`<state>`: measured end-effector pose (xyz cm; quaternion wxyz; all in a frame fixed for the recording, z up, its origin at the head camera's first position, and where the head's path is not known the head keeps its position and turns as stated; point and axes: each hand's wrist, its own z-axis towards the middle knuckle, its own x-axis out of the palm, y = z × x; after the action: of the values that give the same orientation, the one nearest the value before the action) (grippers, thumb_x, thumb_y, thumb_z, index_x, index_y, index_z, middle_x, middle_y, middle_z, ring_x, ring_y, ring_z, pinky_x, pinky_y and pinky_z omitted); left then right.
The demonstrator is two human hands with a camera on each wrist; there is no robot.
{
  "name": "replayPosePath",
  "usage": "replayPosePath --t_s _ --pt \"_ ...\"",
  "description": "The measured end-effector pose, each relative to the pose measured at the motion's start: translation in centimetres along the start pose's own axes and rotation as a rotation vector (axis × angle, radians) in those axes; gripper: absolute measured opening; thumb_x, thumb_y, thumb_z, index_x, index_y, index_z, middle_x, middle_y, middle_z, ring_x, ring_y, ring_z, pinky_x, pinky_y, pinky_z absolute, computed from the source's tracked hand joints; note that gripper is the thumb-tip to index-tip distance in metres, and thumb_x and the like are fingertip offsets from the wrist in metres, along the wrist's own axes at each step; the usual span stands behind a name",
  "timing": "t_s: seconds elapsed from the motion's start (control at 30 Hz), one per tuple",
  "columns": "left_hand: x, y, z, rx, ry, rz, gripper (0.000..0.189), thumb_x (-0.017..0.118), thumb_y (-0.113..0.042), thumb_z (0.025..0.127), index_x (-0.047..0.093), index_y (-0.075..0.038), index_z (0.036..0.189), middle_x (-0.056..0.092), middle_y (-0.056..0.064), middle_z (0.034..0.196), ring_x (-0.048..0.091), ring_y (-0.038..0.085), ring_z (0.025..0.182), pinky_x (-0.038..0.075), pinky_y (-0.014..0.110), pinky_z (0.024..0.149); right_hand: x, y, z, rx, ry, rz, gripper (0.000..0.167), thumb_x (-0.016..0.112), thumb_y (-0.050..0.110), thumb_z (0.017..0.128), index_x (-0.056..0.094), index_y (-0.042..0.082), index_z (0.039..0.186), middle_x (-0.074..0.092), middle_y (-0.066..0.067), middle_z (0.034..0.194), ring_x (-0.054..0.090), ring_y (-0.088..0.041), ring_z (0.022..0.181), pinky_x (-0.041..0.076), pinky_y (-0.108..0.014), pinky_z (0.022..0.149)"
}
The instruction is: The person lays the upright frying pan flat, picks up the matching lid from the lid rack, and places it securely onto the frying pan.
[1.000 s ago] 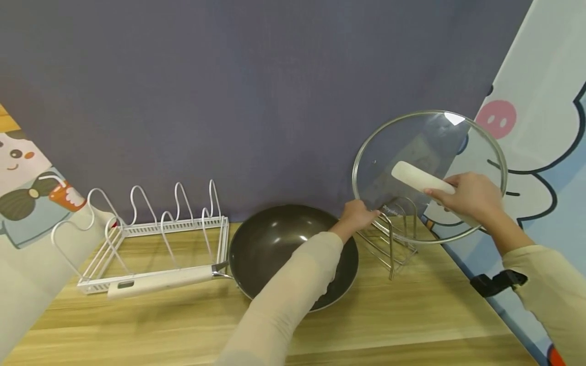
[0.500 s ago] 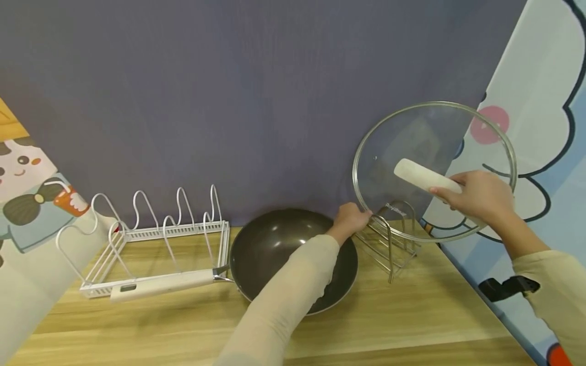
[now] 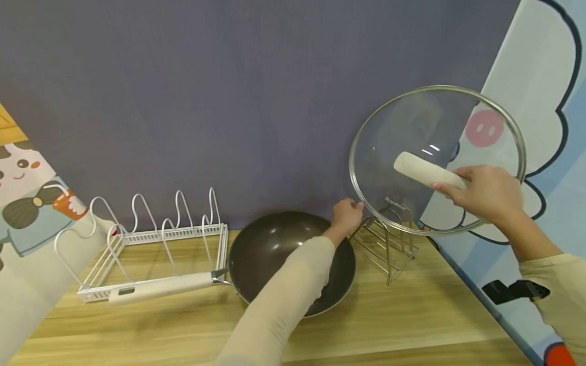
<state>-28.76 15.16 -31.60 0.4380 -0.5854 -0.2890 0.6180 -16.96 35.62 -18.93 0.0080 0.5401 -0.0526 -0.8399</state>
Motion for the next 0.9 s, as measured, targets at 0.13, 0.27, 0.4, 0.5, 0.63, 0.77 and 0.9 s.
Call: replayPosePath --t_s 0.13,0.27,0.4,0.5,0.63,0.77,0.9 --pt "-0.4 -0.1 0.2 -0.014 -0.028 -0.075 0.027 0.058 -0.024 0.095 0.067 -0.003 0.111 0.072 0.012 0.108 0.066 0.027 0.105 0.054 0.033 0.093 -0.1 0.6 0.2 -0.009 -0.016 0.007 0.068 0.061 0.057 0.086 0.063 -0.004 0.115 0.067 -0.020 0.078 0.049 -0.023 0.056 0.033 -0.032 0.041" --pt "-0.8 -0.4 0.4 -0.047 -0.074 -0.151 0.025 0.062 -0.021 0.093 0.068 -0.002 0.108 0.074 0.012 0.103 0.070 0.026 0.096 0.057 0.030 0.086 -0.1 1.1 0.5 -0.035 -0.035 0.015 0.064 0.062 0.056 0.085 0.065 -0.002 0.113 0.068 -0.016 0.074 0.049 -0.022 0.055 0.033 -0.031 0.041" --pt "-1.3 -0.4 0.7 -0.094 -0.092 -0.260 0.025 0.063 -0.018 0.092 0.066 0.002 0.108 0.073 0.016 0.099 0.072 0.027 0.088 0.059 0.028 0.074 -0.1 1.7 0.8 -0.057 -0.050 0.031 0.061 0.063 0.054 0.085 0.066 -0.001 0.111 0.068 -0.015 0.073 0.048 -0.021 0.056 0.033 -0.031 0.041" --pt "-1.5 0.0 0.9 -0.129 -0.076 -0.362 0.027 0.062 -0.015 0.093 0.064 0.005 0.110 0.071 0.020 0.100 0.072 0.031 0.090 0.060 0.028 0.074 0.1 2.1 0.9 -0.067 -0.046 0.050 0.062 0.064 0.054 0.085 0.065 -0.003 0.111 0.068 -0.017 0.074 0.049 -0.021 0.055 0.033 -0.031 0.041" --pt "-1.6 0.5 1.0 -0.148 -0.041 -0.458 0.025 0.059 -0.010 0.094 0.064 0.009 0.109 0.070 0.023 0.103 0.071 0.035 0.094 0.061 0.030 0.078 0.5 2.3 0.8 -0.078 -0.022 0.079 0.065 0.064 0.052 0.086 0.063 -0.006 0.114 0.070 -0.017 0.071 0.054 -0.022 0.055 0.035 -0.031 0.042" --pt "-2.1 1.0 0.9 -0.132 -0.005 -0.520 0.023 0.057 -0.005 0.094 0.063 0.012 0.109 0.069 0.027 0.106 0.071 0.037 0.095 0.060 0.034 0.083 0.8 2.3 0.9 -0.079 -0.017 0.099 0.064 0.065 0.051 0.086 0.063 -0.007 0.116 0.070 -0.013 0.067 0.060 -0.027 0.061 0.035 -0.030 0.045" --pt "-3.0 1.6 0.9 -0.127 0.030 -0.586 0.022 0.057 -0.002 0.094 0.062 0.013 0.109 0.068 0.028 0.108 0.070 0.037 0.099 0.058 0.038 0.088 1.1 2.3 1.0 -0.084 -0.010 0.124 0.063 0.065 0.050 0.086 0.064 -0.007 0.114 0.070 -0.014 0.068 0.061 -0.030 0.064 0.036 -0.029 0.046"
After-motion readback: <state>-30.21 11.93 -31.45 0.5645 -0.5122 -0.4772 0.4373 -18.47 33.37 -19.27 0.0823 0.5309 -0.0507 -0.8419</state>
